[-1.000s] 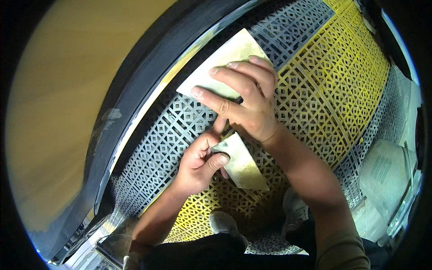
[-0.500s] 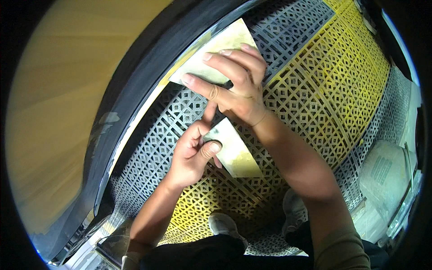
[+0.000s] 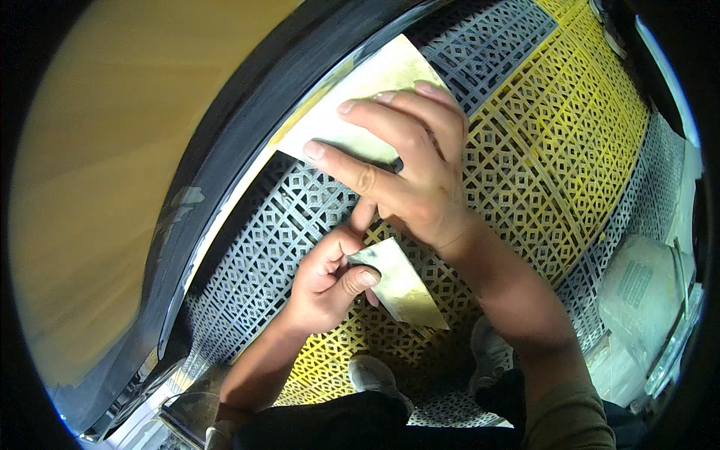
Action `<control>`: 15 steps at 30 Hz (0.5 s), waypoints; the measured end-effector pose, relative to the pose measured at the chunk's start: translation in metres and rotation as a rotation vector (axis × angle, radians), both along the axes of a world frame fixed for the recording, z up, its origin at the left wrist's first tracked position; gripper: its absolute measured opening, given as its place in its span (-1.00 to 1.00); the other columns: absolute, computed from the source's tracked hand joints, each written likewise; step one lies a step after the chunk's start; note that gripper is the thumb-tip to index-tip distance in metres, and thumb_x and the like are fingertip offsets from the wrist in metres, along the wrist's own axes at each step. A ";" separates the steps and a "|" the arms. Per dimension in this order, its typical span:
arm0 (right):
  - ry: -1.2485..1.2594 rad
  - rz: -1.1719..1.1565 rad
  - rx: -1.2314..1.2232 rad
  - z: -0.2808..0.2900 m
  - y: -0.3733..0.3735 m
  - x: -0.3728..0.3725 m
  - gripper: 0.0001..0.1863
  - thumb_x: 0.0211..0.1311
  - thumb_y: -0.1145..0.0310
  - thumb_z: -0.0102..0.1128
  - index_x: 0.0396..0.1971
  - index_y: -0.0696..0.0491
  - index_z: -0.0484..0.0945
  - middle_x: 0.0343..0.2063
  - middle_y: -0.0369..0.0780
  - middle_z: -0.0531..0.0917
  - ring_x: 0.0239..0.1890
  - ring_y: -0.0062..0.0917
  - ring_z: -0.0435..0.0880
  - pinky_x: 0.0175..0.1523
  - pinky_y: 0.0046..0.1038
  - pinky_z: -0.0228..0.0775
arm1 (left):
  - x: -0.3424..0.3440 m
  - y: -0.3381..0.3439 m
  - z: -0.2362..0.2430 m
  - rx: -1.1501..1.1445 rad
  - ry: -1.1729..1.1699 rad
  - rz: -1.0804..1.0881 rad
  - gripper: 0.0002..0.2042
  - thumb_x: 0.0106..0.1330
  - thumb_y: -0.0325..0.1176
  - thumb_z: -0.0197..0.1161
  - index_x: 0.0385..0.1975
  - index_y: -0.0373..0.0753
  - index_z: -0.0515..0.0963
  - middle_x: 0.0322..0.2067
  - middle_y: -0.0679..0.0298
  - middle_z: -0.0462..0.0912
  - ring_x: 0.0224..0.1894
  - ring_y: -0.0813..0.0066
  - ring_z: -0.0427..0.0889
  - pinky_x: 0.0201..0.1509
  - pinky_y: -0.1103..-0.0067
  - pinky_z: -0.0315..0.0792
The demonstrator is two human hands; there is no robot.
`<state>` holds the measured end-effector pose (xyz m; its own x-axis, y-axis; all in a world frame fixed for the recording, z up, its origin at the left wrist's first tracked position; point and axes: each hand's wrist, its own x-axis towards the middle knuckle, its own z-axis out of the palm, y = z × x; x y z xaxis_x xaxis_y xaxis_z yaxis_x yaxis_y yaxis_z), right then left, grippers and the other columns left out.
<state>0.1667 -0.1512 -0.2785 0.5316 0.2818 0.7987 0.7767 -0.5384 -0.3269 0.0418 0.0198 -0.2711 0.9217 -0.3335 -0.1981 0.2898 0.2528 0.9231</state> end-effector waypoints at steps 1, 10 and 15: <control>0.014 0.014 0.002 0.002 0.002 0.000 -0.47 -0.06 0.16 0.32 0.04 -0.25 0.78 0.09 -0.36 0.59 0.13 -0.41 0.46 0.39 -0.18 0.19 | 0.000 0.000 0.001 -0.011 -0.008 0.019 -0.74 0.49 -0.26 0.30 -0.20 -0.25 0.35 0.09 -0.03 0.55 -0.31 0.47 0.71 -0.38 0.59 0.67; 0.066 0.026 0.003 0.000 0.009 0.003 -0.35 -0.31 0.18 0.39 0.01 -0.24 0.77 0.10 -0.40 0.60 0.22 -0.44 0.45 0.44 -0.12 0.12 | 0.006 0.002 0.000 -0.004 -0.024 0.030 -0.75 0.50 -0.26 0.27 -0.19 -0.26 0.36 0.27 -0.16 0.45 -0.31 0.48 0.71 -0.39 0.60 0.66; 0.187 0.086 -0.121 -0.023 0.005 0.002 -0.39 -0.20 0.19 0.45 0.05 -0.25 0.75 0.13 -0.38 0.59 0.27 -0.43 0.43 0.45 -0.10 0.10 | 0.000 0.004 -0.008 0.001 0.048 -0.011 -0.82 0.53 -0.35 0.22 -0.18 -0.25 0.36 0.11 0.00 0.47 -0.34 0.52 0.67 -0.36 0.61 0.63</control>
